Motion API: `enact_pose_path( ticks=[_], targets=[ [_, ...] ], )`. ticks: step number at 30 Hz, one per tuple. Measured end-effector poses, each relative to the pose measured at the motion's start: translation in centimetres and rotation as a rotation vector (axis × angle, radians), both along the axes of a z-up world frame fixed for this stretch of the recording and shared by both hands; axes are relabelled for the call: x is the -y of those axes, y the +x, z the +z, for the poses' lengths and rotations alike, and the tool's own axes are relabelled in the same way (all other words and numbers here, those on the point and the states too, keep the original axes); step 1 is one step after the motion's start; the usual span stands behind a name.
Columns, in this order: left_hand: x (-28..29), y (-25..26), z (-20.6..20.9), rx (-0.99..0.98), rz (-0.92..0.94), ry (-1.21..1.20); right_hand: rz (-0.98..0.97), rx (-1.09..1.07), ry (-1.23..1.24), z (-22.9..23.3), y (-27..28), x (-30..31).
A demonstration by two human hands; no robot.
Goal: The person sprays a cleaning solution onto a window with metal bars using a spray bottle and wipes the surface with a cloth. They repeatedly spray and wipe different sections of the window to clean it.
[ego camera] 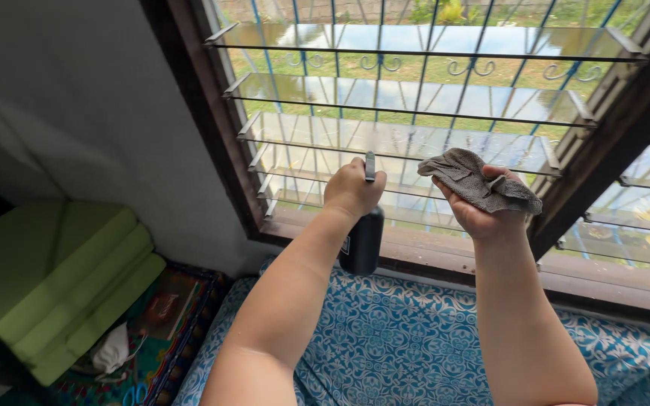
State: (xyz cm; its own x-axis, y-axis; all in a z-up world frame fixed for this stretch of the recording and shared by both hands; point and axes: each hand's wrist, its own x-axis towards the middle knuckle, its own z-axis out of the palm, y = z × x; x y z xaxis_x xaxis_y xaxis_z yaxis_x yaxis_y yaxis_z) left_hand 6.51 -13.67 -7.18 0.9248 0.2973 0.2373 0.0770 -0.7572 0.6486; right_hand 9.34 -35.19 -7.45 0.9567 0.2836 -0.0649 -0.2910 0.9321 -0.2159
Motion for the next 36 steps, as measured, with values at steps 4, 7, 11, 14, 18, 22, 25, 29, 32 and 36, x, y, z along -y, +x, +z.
enact_pose_path(
  ticks=[4,7,11,14,18,22,25,29,32,36],
  targets=[
    [-3.0,-0.2,-0.3,-0.002,0.107,0.017,0.123,0.073,0.018,-0.4,0.7,-2.3],
    [-5.7,-0.2,-0.3,-0.016,0.2,0.01,0.169,0.1,-0.004,-0.7,0.9,-4.0],
    [-8.9,-0.3,-0.3,-0.059,0.327,0.002,0.202,0.095,-0.032,-0.9,1.0,-5.7],
    [-11.0,-0.3,-0.2,-0.023,0.371,-0.006,0.215,0.086,-0.036,-1.1,0.9,-6.5],
    [-12.9,-0.9,0.1,-0.042,0.46,-0.004,0.209,0.058,-0.041,-1.0,0.6,-7.3],
    [-13.2,-1.2,0.4,-0.044,0.464,0.01,0.231,0.091,-0.023,-1.0,0.8,-7.1],
    [-11.5,-0.9,0.6,0.006,0.389,0.03,0.187,0.151,-0.01,-0.8,1.3,-4.8],
    [-7.2,-0.2,1.0,0.152,0.165,0.063,-0.135,0.199,-0.107,-0.7,1.6,1.5],
    [-3.3,0.4,1.3,0.179,0.024,0.039,-0.583,0.359,-0.374,-2.2,2.3,6.2],
    [0.9,1.1,1.7,0.18,-0.125,-0.022,-0.97,0.602,-1.086,-4.9,5.0,9.9]
  ],
)
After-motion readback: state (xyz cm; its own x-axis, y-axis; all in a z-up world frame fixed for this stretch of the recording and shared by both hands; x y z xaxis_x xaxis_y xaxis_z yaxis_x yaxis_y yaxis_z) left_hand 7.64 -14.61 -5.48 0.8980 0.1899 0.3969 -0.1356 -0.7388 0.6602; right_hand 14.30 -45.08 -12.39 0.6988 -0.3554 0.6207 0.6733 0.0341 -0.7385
